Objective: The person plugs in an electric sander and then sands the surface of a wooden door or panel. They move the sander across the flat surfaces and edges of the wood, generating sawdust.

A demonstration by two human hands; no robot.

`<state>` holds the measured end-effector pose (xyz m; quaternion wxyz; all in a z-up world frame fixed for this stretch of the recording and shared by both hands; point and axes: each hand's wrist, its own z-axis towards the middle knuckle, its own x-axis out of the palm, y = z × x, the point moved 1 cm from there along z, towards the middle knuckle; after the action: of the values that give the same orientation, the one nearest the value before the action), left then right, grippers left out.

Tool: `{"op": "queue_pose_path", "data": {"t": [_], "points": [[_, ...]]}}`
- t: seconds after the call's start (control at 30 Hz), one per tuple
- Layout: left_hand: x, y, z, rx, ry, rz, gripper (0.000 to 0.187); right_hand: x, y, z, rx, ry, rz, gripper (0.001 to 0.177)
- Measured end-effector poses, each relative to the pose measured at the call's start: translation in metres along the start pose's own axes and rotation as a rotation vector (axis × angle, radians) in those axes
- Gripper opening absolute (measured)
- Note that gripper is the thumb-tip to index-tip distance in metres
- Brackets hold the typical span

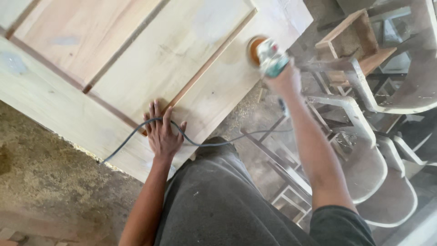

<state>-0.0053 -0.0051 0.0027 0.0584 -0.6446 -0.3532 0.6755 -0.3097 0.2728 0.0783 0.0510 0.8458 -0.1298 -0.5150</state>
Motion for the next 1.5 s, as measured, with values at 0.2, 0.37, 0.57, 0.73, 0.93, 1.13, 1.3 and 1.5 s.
{"op": "queue_pose_path", "data": {"t": [0.2,0.37,0.57,0.73,0.93,1.13,1.3,1.5], "points": [[0.000,-0.004,0.002,0.015,-0.038,0.013,0.060,0.030,0.026,-0.017,-0.257,0.146,-0.209,0.102],[-0.001,-0.004,0.003,0.026,-0.058,0.023,0.059,0.001,0.021,0.081,-0.156,0.021,-0.069,0.082],[-0.003,-0.007,0.004,0.051,-0.105,0.011,0.058,-0.024,-0.006,0.097,-0.121,-0.113,0.014,0.080],[-0.007,-0.004,-0.001,0.062,-0.149,-0.081,0.054,0.013,0.016,0.008,0.005,0.094,-0.008,0.086],[-0.015,0.001,-0.010,0.129,-0.285,-0.253,0.046,0.058,0.061,-0.105,-0.312,0.311,-0.405,0.085],[-0.009,0.009,-0.012,0.098,-0.240,-0.266,0.043,0.053,0.057,-0.059,-0.225,0.280,-0.341,0.085],[0.002,0.013,-0.010,0.064,-0.229,-0.194,0.045,0.026,0.027,0.041,-0.229,-0.041,-0.079,0.077],[-0.019,0.025,-0.015,0.156,-0.219,-0.366,0.047,0.033,0.010,0.024,-0.350,-0.228,-0.036,0.076]]}}
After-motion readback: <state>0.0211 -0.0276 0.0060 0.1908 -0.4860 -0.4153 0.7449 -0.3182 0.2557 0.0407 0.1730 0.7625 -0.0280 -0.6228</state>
